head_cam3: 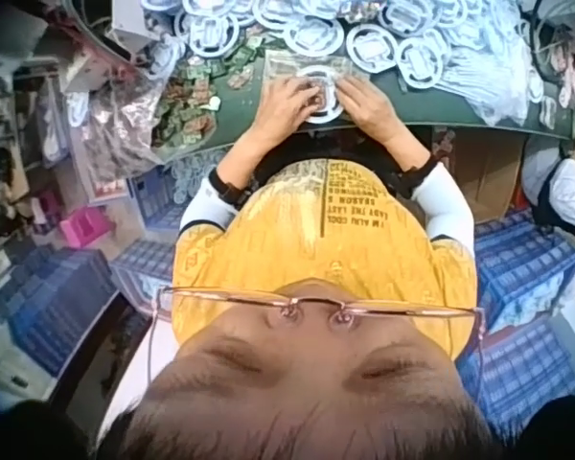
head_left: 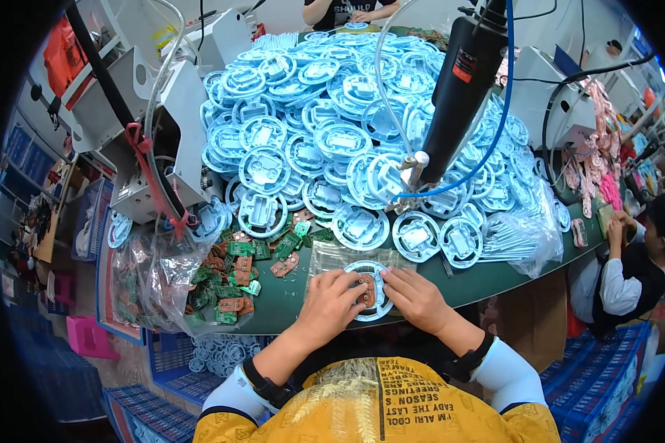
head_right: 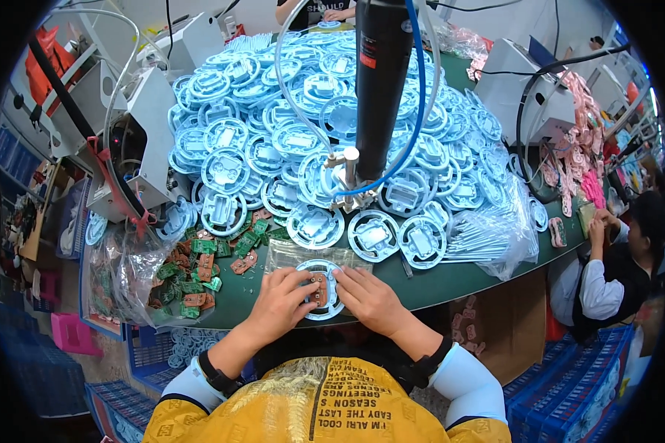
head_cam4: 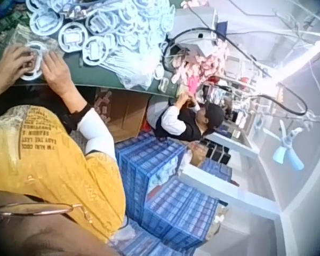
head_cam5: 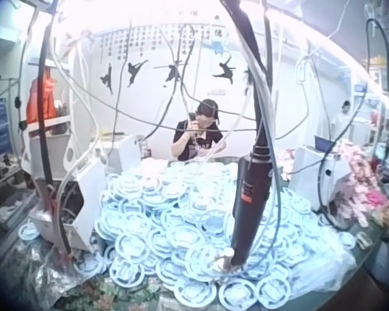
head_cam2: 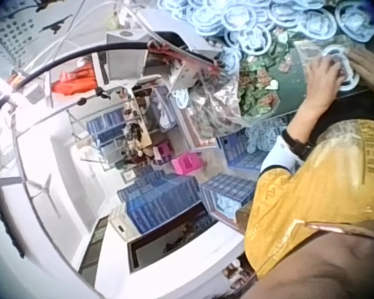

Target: Assemble electronic toy components by inserting circuit boards into blue plastic casings and using a power screwdriver.

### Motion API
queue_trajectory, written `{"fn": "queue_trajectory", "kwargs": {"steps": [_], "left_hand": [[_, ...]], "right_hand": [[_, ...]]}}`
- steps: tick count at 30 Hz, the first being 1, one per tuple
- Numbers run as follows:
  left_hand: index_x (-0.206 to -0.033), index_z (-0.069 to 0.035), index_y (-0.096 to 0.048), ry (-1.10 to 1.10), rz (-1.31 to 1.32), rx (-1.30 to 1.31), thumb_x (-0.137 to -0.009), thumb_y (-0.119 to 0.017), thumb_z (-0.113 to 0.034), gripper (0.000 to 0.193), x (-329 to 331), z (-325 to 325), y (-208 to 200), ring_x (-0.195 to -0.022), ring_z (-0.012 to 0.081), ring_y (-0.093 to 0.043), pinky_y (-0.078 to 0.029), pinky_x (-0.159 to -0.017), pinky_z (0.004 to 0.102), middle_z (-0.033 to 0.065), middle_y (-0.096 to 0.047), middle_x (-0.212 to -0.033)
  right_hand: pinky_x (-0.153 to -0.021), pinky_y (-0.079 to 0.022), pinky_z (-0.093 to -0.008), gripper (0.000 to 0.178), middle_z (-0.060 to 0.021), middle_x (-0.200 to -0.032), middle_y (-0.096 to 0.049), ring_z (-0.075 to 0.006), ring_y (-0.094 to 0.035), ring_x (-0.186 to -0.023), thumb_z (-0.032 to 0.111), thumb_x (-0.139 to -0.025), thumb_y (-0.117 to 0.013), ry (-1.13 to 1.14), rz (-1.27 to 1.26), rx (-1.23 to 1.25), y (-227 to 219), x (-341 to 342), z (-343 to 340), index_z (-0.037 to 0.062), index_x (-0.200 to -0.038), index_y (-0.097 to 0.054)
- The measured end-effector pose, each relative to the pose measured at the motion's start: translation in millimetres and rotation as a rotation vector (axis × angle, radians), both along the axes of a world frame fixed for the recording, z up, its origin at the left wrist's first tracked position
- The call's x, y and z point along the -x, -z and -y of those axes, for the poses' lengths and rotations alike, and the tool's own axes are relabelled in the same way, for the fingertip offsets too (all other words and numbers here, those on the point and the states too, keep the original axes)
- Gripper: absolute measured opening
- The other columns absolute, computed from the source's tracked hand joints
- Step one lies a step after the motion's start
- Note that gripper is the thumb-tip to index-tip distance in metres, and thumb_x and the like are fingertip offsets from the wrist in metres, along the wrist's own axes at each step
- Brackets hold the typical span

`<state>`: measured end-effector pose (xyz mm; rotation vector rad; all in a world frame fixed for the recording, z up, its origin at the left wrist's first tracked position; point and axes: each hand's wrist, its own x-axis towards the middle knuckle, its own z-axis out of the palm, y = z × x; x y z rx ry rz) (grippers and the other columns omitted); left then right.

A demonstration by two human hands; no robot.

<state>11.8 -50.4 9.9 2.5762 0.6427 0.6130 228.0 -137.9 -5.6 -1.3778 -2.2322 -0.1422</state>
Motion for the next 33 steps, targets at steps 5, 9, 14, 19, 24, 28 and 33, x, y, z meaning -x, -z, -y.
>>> {"fn": "queue_trajectory", "kwargs": {"steps": [5, 9, 14, 19, 24, 28, 33], "left_hand": [[-0.112, -0.012, -0.063, -0.004, -0.048, 0.006, -0.069, -0.079, -0.015, 0.046, 0, -8, -8, -0.114, 0.0306, -0.048, -0.037, -0.095, 0.0443, 0.0066, -0.056, -0.121], [-0.114, -0.011, -0.063, 0.037, -0.032, 0.124, -0.065, -0.082, -0.016, 0.052, 0, -17, -12, -0.117, 0.0315, -0.047, -0.036, -0.096, 0.0453, 0.007, -0.056, -0.121], [-0.111, -0.011, -0.064, -0.019, -0.057, 0.058, -0.066, -0.081, -0.014, 0.049, -2, -7, -9, -0.116, 0.0308, -0.048, -0.036, -0.095, 0.0451, 0.0066, -0.056, -0.12], [-0.108, -0.012, -0.066, -0.032, -0.09, 0.079, -0.066, -0.081, -0.013, 0.045, -2, -5, -13, -0.115, 0.0301, -0.048, -0.036, -0.094, 0.0445, 0.0064, -0.056, -0.119], [-0.108, -0.013, -0.067, 0.027, -0.108, 0.128, -0.065, -0.082, -0.016, 0.045, -6, -12, -16, -0.115, 0.0301, -0.048, -0.036, -0.094, 0.0457, 0.0069, -0.056, -0.118], [-0.107, -0.012, -0.067, 0.001, -0.135, 0.081, -0.062, -0.084, -0.021, 0.05, -6, -8, -21, -0.117, 0.0335, -0.047, -0.035, -0.095, 0.047, 0.0114, -0.054, -0.122], [-0.108, -0.01, -0.064, 0.047, -0.086, -0.005, -0.054, -0.086, -0.022, 0.059, -17, -9, -19, -0.119, 0.0375, -0.047, -0.035, -0.094, 0.0494, 0.0172, -0.052, -0.124]], "right_hand": [[-0.091, -0.051, -0.0419, 0.024, -0.0175, -0.123, -0.061, -0.0314, -0.062, -0.109, 0.006, -0.08, -0.057, -0.001, -0.022, 0.009, -7, 0, -3, -0.0031, -0.101, -0.062], [-0.09, -0.051, -0.0419, 0.023, -0.0171, -0.123, -0.061, -0.0312, -0.062, -0.11, 0.006, -0.08, -0.057, 0.018, -0.009, -0.005, 1, -1, -7, -0.0035, -0.101, -0.062], [-0.089, -0.052, -0.0413, 0.022, -0.0168, -0.122, -0.061, -0.0309, -0.063, -0.109, 0.006, -0.079, -0.059, 0.01, -0.023, -0.022, 4, -1, -6, -0.0031, -0.099, -0.062], [-0.09, -0.052, -0.0414, 0.022, -0.017, -0.123, -0.061, -0.0311, -0.062, -0.109, 0.007, -0.079, -0.059, 0.007, -0.039, -0.024, 5, 0, -3, -0.0025, -0.099, -0.062], [-0.091, -0.051, -0.0416, 0.022, -0.0165, -0.122, -0.062, -0.0312, -0.062, -0.11, 0.007, -0.081, -0.059, 0.02, -0.035, -0.007, -1, -4, 1, -0.0017, -0.101, -0.062], [-0.086, -0.052, -0.0419, 0.029, -0.0171, -0.115, -0.063, -0.0319, -0.064, -0.103, 0.002, -0.076, -0.062, 0.193, -0.05, -0.062, -6, -40, 19, -0.0013, -0.105, -0.061], [-0.068, -0.048, -0.041, 0.023, -0.0143, -0.093, -0.062, -0.0294, -0.06, -0.082, 0.004, -0.075, -0.057, 0.89, 0.324, -0.029, 7, -142, 73, 0.0008, -0.097, -0.06]]}}
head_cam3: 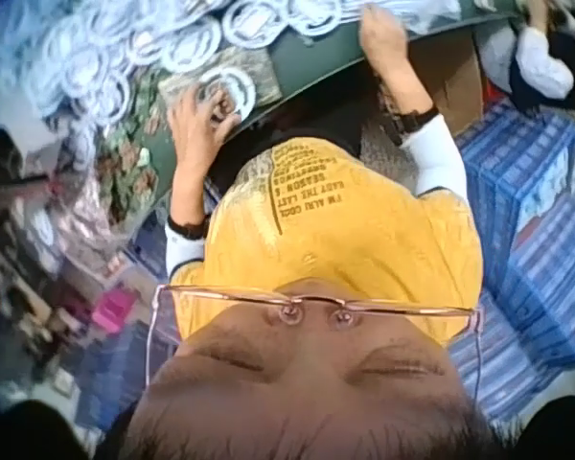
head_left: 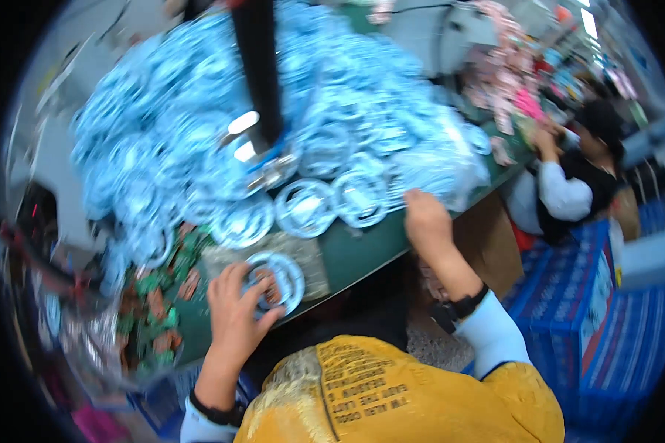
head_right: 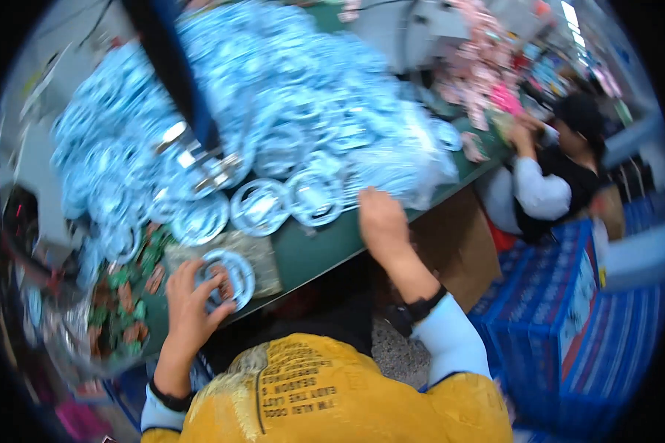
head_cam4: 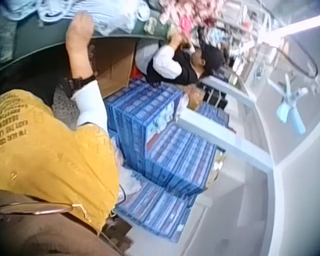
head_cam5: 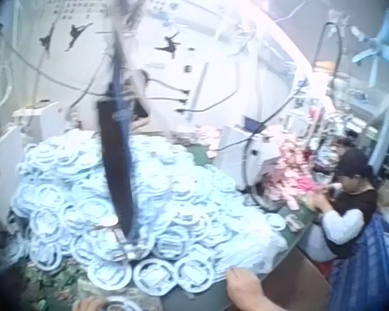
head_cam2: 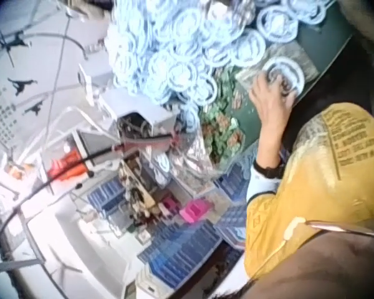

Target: Assemble electronic toy components by inserting circuit boards into blue plastic casings and using a power screwdriver.

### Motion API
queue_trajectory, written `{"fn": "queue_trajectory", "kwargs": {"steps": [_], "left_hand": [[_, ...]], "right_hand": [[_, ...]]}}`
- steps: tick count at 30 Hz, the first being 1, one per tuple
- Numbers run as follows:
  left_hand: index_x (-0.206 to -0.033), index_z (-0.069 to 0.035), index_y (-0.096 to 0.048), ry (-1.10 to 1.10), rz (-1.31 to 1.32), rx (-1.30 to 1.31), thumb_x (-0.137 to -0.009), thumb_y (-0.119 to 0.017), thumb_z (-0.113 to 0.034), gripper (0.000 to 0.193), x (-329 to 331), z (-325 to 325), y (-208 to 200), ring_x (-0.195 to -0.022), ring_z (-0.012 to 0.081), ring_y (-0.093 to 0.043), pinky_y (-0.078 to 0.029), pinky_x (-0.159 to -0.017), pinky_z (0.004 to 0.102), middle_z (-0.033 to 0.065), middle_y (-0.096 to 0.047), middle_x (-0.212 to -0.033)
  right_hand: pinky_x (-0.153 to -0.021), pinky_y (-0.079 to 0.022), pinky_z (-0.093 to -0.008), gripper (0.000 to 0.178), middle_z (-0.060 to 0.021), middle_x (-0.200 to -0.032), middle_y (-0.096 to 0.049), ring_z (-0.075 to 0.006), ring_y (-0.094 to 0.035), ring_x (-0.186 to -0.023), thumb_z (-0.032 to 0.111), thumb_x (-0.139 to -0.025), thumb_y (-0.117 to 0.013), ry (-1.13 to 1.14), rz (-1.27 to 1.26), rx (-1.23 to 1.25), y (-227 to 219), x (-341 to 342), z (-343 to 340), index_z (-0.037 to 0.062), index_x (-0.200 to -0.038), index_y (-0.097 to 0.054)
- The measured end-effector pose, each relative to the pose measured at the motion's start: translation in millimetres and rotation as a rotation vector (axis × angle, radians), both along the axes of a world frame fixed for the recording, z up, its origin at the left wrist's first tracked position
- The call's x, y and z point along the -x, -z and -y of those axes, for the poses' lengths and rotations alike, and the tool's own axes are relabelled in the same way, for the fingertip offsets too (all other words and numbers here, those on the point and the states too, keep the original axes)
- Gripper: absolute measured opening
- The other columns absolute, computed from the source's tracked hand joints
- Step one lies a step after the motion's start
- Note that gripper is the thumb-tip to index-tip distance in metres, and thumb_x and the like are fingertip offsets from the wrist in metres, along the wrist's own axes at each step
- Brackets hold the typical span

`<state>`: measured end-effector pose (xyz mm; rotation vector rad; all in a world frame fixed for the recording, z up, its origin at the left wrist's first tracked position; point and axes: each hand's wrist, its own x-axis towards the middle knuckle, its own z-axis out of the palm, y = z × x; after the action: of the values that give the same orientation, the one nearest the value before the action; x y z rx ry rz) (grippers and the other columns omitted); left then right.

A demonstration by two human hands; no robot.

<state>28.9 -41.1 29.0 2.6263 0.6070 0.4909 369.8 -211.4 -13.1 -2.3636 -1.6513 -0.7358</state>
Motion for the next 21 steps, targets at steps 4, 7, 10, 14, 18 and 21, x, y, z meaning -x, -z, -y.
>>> {"fn": "queue_trajectory", "kwargs": {"steps": [4, 7, 10, 14, 18, 21], "left_hand": [[-0.106, -0.004, -0.063, -0.057, -0.088, 0.028, -0.046, -0.089, -0.025, 0.068, 7, 9, -6, -0.123, 0.0432, -0.044, -0.033, -0.099, 0.053, 0.0237, -0.048, -0.132], [-0.106, -0.004, -0.063, -0.064, -0.118, 0.012, -0.045, -0.09, -0.025, 0.071, 3, 14, -5, -0.123, 0.0441, -0.043, -0.034, -0.101, 0.0532, 0.0259, -0.046, -0.135], [-0.105, -0.003, -0.062, -0.09, -0.121, 0.036, -0.043, -0.091, -0.026, 0.071, -1, 15, -1, -0.124, 0.0455, -0.043, -0.035, -0.102, 0.0526, 0.0281, -0.043, -0.138], [-0.103, -0.005, -0.06, -0.11, -0.141, 0.052, -0.043, -0.092, -0.027, 0.071, -4, 16, 0, -0.125, 0.0467, -0.044, -0.037, -0.102, 0.0517, 0.0304, -0.041, -0.139], [-0.103, -0.005, -0.056, -0.13, -0.127, 0.096, -0.044, -0.092, -0.026, 0.073, -5, 14, 3, -0.125, 0.0471, -0.044, -0.036, -0.102, 0.0522, 0.0319, -0.04, -0.14], [-0.105, -0.004, -0.055, -0.129, -0.102, 0.13, -0.045, -0.092, -0.026, 0.074, -1, 13, 4, -0.124, 0.0474, -0.044, -0.036, -0.102, 0.0521, 0.032, -0.04, -0.14]], "right_hand": [[-0.064, -0.045, -0.0344, 0.005, -0.0059, -0.078, -0.053, -0.0227, -0.057, -0.076, 0.012, -0.075, -0.056, -0.127, -0.015, 0.131, 10, -22, -8, 0.0081, -0.078, -0.057], [-0.065, -0.044, -0.0313, 0.004, -0.0032, -0.078, -0.053, -0.0198, -0.056, -0.078, 0.014, -0.075, -0.056, -0.177, 0.049, 0.176, 3, -30, -1, 0.0104, -0.074, -0.057], [-0.065, -0.044, -0.0304, 0.004, -0.0011, -0.078, -0.053, -0.0178, -0.056, -0.079, 0.016, -0.075, -0.057, -0.22, 0.104, 0.229, 0, -37, 0, 0.0124, -0.073, -0.057], [-0.065, -0.044, -0.0307, 0.004, -0.0006, -0.078, -0.053, -0.0174, -0.056, -0.08, 0.016, -0.076, -0.057, -0.238, 0.134, 0.227, -1, -43, -1, 0.0127, -0.073, -0.057], [-0.066, -0.044, -0.0314, 0.003, -0.0012, -0.077, -0.053, -0.0186, -0.057, -0.079, 0.014, -0.076, -0.057, -0.239, 0.067, 0.205, -10, -45, -1, 0.0117, -0.076, -0.057], [-0.067, -0.046, -0.0332, 0.007, -0.0038, -0.079, -0.055, -0.0221, -0.059, -0.077, 0.011, -0.074, -0.059, -0.276, -0.036, 0.053, -21, -31, -8, 0.0097, -0.081, -0.058]]}}
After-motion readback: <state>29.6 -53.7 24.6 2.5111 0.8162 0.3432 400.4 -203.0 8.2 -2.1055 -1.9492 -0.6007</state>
